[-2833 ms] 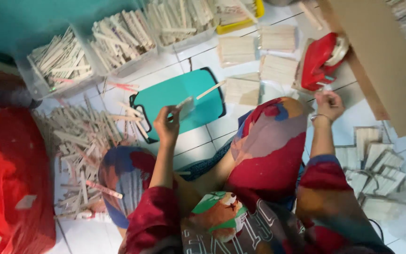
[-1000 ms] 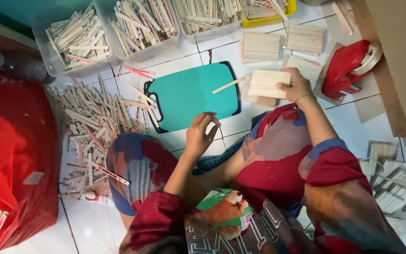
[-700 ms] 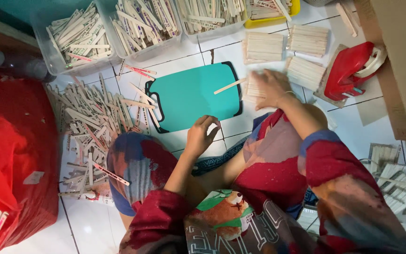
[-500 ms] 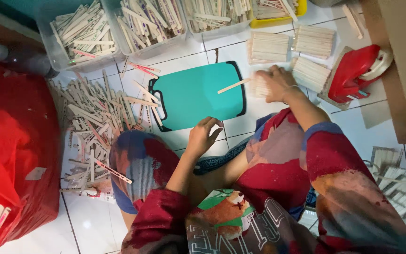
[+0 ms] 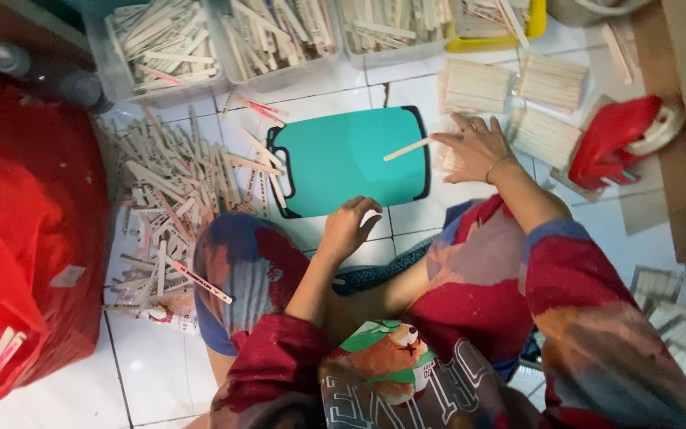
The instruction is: The person sits on the floor and packs wooden popsicle sticks into small clear plastic bags. They gather sticks from a red bag and the floor, arrange them into bundles, insert them into bags, and seal the bags using a red heat sealer.
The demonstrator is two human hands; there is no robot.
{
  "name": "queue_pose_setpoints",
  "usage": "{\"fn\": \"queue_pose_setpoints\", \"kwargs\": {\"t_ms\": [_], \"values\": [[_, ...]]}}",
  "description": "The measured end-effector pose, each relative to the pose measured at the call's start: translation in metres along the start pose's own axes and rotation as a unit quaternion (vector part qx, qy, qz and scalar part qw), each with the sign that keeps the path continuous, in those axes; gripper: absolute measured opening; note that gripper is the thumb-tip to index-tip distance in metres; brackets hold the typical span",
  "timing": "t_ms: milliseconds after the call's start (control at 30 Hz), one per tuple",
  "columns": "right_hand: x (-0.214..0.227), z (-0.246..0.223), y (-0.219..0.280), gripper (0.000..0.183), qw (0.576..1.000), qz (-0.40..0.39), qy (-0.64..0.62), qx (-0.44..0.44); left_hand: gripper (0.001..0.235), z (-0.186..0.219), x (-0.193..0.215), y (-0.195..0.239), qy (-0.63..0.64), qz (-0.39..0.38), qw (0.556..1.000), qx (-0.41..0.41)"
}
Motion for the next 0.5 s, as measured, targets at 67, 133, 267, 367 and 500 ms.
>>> {"fn": "queue_pose_setpoints", "kwargs": {"t_ms": [67, 133, 267, 367, 500], "values": [[-0.001, -0.011, -0.018, 0.083, 0.996, 0.084, 0.030, 0.032, 0.014, 0.003, 0.007, 0.000, 0.012, 0.008, 1.000, 0.001], [-0.013, -0.024, -0.035, 0.062, 0.982, 0.167, 0.052, 0.068, 0.013, 0.000, 0.011, 0.003, 0.023, 0.017, 1.000, 0.007], [-0.059, -0.024, -0.094, 0.020, 0.976, 0.164, 0.067, 0.129, 0.021, -0.017, 0.053, 0.007, -0.003, 0.094, 0.996, 0.003], [-0.074, -0.018, -0.123, 0.019, 0.983, 0.123, -0.015, 0.134, 0.043, -0.062, 0.135, 0.033, 0.050, 0.173, 0.977, 0.117], [-0.094, -0.021, -0.174, 0.022, 0.963, 0.177, -0.166, 0.117, 0.037, -0.173, 0.229, 0.072, -0.047, 0.438, 0.877, 0.190]]}}
Point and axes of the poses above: each hand's wrist, its own y-axis away from the middle knuckle, its own x-axis out of the back of the hand, z = x × y, the point moved 8 cm from there along -y, towards the middle knuckle, and after that the axes turned 15 degrees about x, right-handed, at the moved point
